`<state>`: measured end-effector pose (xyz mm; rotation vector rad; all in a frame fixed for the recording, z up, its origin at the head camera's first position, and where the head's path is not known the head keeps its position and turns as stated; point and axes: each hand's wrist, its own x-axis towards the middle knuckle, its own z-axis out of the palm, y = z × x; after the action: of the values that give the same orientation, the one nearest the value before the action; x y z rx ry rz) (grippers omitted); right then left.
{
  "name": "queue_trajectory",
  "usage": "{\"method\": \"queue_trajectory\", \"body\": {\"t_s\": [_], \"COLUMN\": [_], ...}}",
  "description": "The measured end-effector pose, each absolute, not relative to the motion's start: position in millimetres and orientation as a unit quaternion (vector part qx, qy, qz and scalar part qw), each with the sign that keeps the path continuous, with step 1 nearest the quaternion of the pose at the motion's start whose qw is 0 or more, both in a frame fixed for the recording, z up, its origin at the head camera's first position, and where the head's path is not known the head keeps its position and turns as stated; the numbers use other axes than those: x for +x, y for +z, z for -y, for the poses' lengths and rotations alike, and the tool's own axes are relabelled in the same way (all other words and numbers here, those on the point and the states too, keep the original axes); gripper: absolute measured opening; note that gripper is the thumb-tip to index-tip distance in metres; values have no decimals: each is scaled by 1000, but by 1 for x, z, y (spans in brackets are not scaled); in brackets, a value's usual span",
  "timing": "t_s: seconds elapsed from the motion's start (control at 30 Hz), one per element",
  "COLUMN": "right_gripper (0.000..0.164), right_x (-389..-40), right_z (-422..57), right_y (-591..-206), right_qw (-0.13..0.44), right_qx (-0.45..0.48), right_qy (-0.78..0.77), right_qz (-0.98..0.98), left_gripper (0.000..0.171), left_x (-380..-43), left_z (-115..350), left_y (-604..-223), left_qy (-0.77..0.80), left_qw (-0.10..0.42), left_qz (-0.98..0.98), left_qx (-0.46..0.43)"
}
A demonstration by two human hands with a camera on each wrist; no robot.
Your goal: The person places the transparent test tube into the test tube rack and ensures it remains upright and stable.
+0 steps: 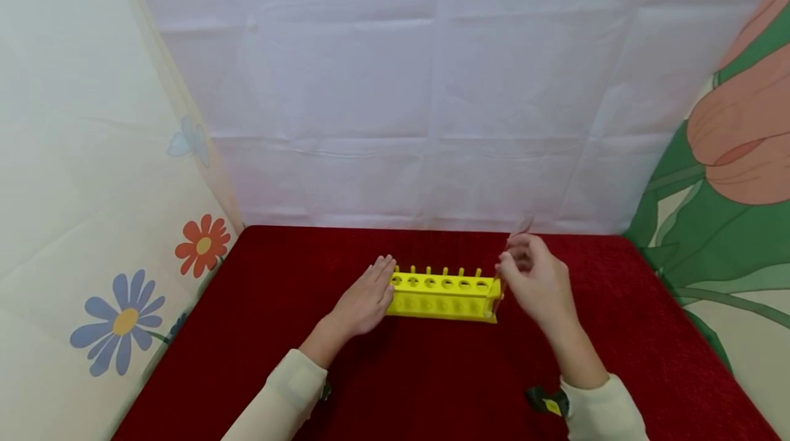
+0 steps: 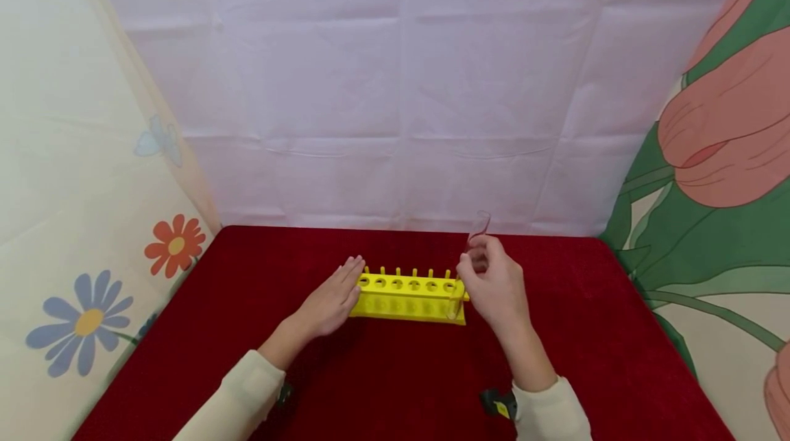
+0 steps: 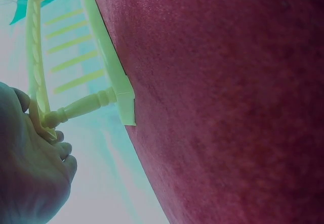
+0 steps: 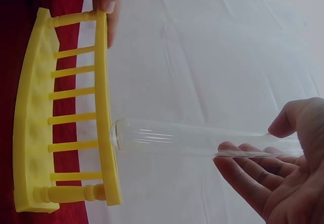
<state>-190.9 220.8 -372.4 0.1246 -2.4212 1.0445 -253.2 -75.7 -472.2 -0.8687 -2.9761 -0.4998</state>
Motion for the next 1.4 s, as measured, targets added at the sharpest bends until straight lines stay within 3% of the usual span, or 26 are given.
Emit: {"method": "queue_trajectory", "body": {"t_s": [1.4], "right_gripper": [22], "right_x": [-198], "right_z": [-198], "right_y": [-366], "right_qw": [209], "right_qx": [60], "right_qy": [439], "right_qz": [872], "left_gripper": [57], "left_x": [-252], "left_z": [75], "left_y": [-472], "left_qy": [-160], "left_qw": [-5], "left_qz": [950], "left_qx": [-270]}}
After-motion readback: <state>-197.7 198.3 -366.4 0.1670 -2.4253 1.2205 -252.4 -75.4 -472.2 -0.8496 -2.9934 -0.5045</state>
